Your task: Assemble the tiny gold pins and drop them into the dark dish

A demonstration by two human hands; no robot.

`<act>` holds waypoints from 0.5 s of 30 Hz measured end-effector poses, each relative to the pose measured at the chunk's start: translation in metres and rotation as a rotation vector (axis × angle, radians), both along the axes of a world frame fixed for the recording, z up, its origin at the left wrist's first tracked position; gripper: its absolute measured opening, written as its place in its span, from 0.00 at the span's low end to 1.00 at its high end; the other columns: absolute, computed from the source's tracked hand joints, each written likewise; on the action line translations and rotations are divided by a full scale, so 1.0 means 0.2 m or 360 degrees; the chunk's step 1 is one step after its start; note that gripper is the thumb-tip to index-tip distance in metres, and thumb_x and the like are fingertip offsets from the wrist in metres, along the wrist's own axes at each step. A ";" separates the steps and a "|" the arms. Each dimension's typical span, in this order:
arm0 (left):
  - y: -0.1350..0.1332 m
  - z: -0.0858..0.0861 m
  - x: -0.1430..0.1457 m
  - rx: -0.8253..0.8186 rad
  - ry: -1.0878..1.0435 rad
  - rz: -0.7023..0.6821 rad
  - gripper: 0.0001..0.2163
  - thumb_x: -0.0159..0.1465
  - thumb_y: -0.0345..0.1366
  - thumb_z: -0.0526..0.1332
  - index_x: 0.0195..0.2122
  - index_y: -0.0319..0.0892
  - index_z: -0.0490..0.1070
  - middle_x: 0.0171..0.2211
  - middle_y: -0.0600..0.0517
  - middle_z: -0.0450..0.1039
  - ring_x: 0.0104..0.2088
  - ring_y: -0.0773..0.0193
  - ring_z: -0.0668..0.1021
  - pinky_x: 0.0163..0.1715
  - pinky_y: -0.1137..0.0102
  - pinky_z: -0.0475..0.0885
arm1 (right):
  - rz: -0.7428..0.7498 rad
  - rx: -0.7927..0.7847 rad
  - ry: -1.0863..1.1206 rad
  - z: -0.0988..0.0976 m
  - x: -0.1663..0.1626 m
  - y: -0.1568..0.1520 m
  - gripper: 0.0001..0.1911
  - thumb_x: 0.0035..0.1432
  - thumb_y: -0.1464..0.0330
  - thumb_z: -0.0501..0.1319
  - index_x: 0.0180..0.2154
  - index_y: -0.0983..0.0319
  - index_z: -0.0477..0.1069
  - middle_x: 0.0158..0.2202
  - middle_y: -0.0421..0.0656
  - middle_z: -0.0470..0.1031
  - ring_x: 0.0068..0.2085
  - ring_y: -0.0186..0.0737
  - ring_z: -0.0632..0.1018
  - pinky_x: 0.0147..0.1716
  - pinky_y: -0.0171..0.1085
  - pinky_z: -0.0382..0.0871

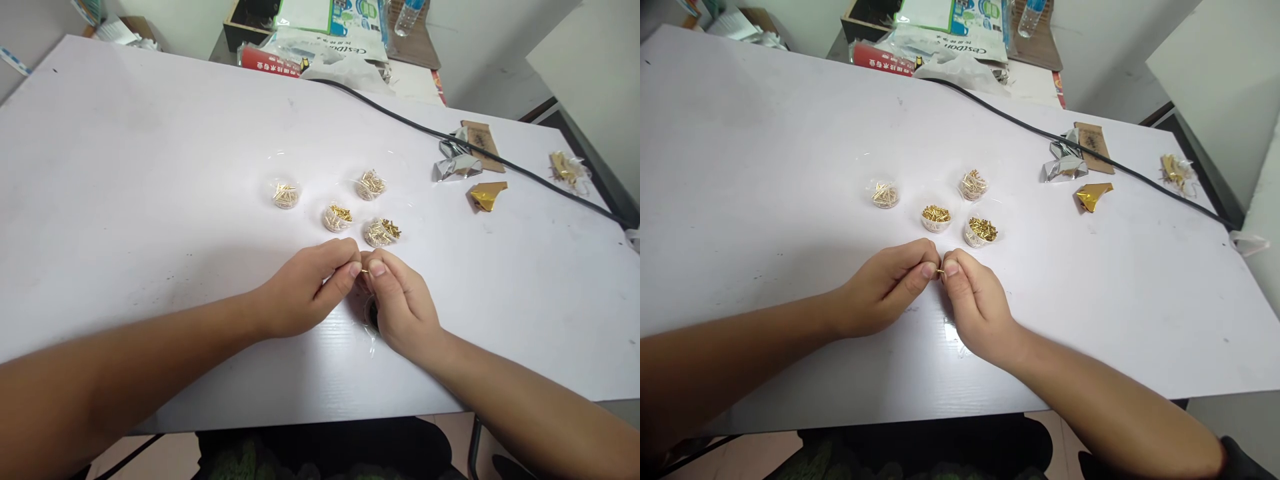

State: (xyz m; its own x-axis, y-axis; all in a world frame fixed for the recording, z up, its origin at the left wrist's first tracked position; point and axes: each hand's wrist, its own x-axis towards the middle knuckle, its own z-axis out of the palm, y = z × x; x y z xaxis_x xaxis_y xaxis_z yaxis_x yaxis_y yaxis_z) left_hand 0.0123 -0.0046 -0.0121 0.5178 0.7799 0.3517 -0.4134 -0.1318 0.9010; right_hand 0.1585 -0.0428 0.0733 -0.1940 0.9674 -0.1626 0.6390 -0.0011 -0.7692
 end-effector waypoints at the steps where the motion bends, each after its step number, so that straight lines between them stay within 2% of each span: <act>1: 0.00 0.00 0.00 0.0032 0.0020 0.0025 0.12 0.70 0.35 0.48 0.27 0.41 0.56 0.24 0.58 0.56 0.26 0.72 0.60 0.30 0.73 0.59 | -0.0001 0.0005 -0.0008 0.00 0.00 0.00 0.18 0.72 0.62 0.47 0.28 0.60 0.55 0.25 0.37 0.56 0.28 0.34 0.60 0.29 0.37 0.55; 15: 0.00 0.00 0.01 0.0268 0.0124 0.0200 0.11 0.69 0.33 0.48 0.27 0.42 0.55 0.26 0.55 0.61 0.30 0.68 0.65 0.32 0.71 0.62 | 0.0011 0.0125 -0.0257 0.01 -0.02 0.01 0.18 0.72 0.64 0.46 0.27 0.60 0.54 0.23 0.37 0.57 0.26 0.33 0.60 0.25 0.35 0.56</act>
